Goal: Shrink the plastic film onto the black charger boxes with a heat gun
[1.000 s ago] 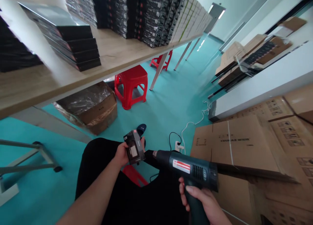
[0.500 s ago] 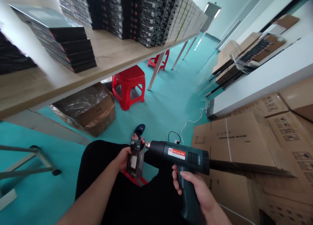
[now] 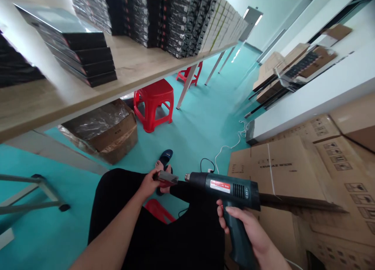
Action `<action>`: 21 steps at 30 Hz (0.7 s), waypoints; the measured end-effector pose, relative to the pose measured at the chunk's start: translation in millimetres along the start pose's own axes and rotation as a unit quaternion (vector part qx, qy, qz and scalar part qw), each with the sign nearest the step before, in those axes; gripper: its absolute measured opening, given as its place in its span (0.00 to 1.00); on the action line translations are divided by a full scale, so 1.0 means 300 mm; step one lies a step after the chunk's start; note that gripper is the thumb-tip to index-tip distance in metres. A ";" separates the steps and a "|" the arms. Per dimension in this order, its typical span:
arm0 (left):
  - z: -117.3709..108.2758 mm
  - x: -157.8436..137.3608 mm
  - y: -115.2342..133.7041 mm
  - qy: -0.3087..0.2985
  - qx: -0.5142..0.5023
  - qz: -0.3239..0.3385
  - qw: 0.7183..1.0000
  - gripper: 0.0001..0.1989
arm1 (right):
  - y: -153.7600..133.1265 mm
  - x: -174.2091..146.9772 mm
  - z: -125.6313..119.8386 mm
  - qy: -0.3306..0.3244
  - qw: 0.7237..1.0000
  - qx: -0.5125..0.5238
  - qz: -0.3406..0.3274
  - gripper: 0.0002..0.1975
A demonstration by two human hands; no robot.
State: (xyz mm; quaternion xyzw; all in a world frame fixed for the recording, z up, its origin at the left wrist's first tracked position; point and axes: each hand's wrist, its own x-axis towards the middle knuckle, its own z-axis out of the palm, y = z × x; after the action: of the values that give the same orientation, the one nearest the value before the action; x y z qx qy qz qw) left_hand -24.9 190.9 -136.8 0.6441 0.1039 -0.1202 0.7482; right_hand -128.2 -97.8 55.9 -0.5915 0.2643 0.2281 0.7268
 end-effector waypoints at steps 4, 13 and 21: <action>0.003 0.004 0.003 0.006 0.019 0.022 1.000 0.20 | 0.012 -0.011 -0.002 0.004 0.999 -0.023 0.022 0.13; 0.003 -0.008 -0.014 -0.002 0.024 0.024 0.999 0.20 | 0.021 0.033 0.029 -0.028 0.998 -0.055 0.003 0.15; 0.008 0.001 -0.039 0.007 0.057 0.058 0.997 0.20 | 0.018 0.068 0.038 -0.029 0.995 -0.094 -0.004 0.14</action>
State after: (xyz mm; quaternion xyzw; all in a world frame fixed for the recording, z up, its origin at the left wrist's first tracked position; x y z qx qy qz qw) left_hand -28.2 186.8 -147.4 0.6912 0.0644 -0.0778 0.7156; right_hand -115.0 -85.1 40.3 -0.6513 0.2178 0.2659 0.6765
